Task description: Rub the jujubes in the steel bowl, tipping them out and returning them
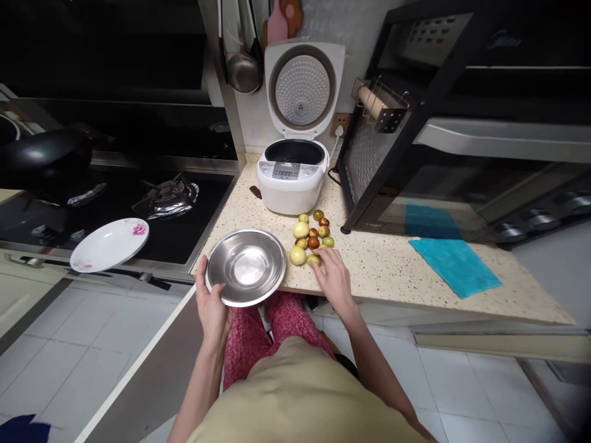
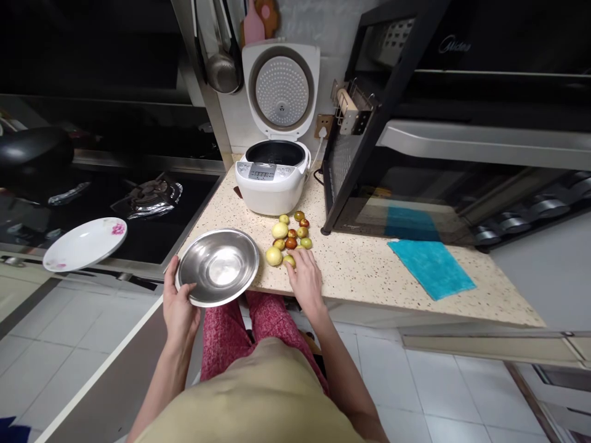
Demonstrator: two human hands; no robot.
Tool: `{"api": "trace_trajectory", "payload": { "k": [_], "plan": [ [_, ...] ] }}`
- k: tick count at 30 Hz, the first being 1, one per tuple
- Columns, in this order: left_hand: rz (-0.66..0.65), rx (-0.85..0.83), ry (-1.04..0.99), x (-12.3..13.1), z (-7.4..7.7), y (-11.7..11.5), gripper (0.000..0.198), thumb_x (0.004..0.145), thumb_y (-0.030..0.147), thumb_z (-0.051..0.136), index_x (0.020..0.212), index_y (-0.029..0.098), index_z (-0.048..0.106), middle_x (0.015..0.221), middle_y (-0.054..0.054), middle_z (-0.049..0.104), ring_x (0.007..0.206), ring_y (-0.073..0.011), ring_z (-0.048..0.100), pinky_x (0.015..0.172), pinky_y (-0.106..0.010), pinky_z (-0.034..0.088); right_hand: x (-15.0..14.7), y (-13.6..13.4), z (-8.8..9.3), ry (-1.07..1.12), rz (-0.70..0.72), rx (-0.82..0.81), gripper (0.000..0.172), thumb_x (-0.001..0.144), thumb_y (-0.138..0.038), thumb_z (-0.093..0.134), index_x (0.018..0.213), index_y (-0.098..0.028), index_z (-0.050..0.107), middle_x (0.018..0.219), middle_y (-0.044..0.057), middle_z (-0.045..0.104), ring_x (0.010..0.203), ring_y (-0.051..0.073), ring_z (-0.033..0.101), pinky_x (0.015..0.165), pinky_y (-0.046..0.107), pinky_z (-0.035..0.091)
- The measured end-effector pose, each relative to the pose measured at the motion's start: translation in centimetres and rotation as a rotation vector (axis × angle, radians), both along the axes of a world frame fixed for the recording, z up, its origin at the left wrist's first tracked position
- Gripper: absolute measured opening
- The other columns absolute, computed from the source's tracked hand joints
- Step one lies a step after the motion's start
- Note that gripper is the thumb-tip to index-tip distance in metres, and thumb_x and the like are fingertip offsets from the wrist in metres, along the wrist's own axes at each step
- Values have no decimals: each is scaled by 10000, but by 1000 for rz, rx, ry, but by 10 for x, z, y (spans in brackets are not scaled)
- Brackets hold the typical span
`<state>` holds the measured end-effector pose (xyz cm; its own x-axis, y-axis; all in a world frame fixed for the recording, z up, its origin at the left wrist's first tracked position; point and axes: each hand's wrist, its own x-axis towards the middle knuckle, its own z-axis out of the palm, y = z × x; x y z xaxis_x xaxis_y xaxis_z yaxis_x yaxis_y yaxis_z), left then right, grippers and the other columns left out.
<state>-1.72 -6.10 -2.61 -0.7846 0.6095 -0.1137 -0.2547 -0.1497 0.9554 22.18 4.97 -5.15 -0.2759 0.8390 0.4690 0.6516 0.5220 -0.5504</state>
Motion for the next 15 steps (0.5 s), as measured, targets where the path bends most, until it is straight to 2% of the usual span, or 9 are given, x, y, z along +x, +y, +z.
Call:
{"api": "trace_trajectory", "payload": {
  "k": [4, 9, 12, 15],
  "plan": [
    [-32, 4, 51, 2, -3, 0, 815, 732, 85, 603, 1515, 294, 518, 1661, -27, 412, 1541, -298, 386, 1279, -416, 312, -2, -3, -7, -118, 26, -19, 227, 1017, -245, 494, 1178, -222, 652, 1143, 121, 677, 1098, 309, 602, 906, 449, 544],
    [-95, -17, 158, -1, -18, -1, 757, 791, 114, 592, 1512, 332, 516, 1670, -1, 398, 1566, -288, 344, 1300, -455, 260, -1, -3, -7, -184, 42, -32, 293, 997, -207, 501, 1248, -239, 650, 1135, 123, 644, 1105, 321, 597, 892, 460, 557],
    [-99, -23, 191, 1, -23, -1, 751, 789, 118, 581, 1507, 330, 523, 1664, 1, 410, 1559, -292, 359, 1298, -468, 269, 1, -4, -1, -87, 42, -55, 324, 1013, -236, 484, 1296, -249, 640, 1159, 125, 625, 1116, 320, 603, 925, 477, 553],
    [-114, -29, 195, 6, -22, -1, 751, 784, 113, 568, 1504, 324, 531, 1659, -1, 421, 1555, -297, 368, 1295, -472, 285, -2, -6, 12, 85, 65, -72, 331, 1028, -292, 499, 1330, -256, 628, 1176, 122, 613, 1140, 307, 615, 963, 472, 550]
  ]
}}
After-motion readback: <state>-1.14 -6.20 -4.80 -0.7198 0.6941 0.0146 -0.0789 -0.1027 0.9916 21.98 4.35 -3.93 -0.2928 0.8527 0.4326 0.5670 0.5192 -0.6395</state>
